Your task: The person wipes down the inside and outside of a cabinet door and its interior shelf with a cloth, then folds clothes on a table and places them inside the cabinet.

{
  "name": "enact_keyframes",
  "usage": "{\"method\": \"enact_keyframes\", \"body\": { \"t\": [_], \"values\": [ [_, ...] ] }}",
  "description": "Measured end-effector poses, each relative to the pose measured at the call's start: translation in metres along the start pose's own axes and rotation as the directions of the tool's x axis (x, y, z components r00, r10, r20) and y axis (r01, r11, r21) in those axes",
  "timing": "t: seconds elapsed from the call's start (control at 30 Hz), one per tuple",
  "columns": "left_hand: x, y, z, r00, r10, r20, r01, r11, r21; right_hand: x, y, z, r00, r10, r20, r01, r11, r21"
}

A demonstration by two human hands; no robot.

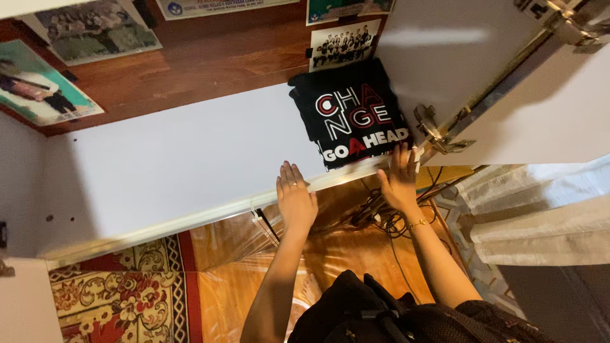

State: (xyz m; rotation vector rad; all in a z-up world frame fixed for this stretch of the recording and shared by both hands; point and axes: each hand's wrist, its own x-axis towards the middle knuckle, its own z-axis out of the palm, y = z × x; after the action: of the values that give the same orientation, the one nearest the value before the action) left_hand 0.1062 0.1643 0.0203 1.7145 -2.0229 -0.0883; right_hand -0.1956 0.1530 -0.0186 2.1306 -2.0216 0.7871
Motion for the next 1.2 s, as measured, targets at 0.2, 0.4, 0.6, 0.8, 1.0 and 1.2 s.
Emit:
{"method": "enact_keyframes", "body": {
  "t": [0.2,0.4,0.6,0.8,1.0,1.2],
  "values": [
    [-0.025,0.019,0.001,0.992,-0.118,0.033,0.116,0.991,0.071,-0.023,0.022,-0.01,0.995,-0.096,0.038,0.078,0.943,0.322],
    [-0.084,0.046,0.025,0.922,-0.196,0.335,0.283,0.93,-0.235,-0.069,0.014,-0.056,0.922,-0.227,0.313,-0.035,0.758,0.652],
    [-0.172,0.094,0.038,0.971,-0.24,0.005,0.211,0.843,-0.495,-0.116,0.009,-0.079,0.856,-0.429,0.288,0.027,0.593,0.805],
    [-0.237,0.111,0.005,0.945,-0.316,-0.085,0.227,0.821,-0.523,-0.168,0.021,-0.065,0.846,-0.363,0.389,-0.115,0.589,0.8],
    [-0.312,0.107,-0.026,0.897,-0.426,-0.115,0.291,0.767,-0.573,-0.198,-0.021,-0.073,0.752,-0.489,0.441,-0.08,0.596,0.799],
    [-0.374,0.089,-0.053,0.778,-0.609,-0.155,0.414,0.682,-0.604,-0.226,-0.066,-0.075,0.695,-0.558,0.454,-0.084,0.564,0.822]
  ]
}}
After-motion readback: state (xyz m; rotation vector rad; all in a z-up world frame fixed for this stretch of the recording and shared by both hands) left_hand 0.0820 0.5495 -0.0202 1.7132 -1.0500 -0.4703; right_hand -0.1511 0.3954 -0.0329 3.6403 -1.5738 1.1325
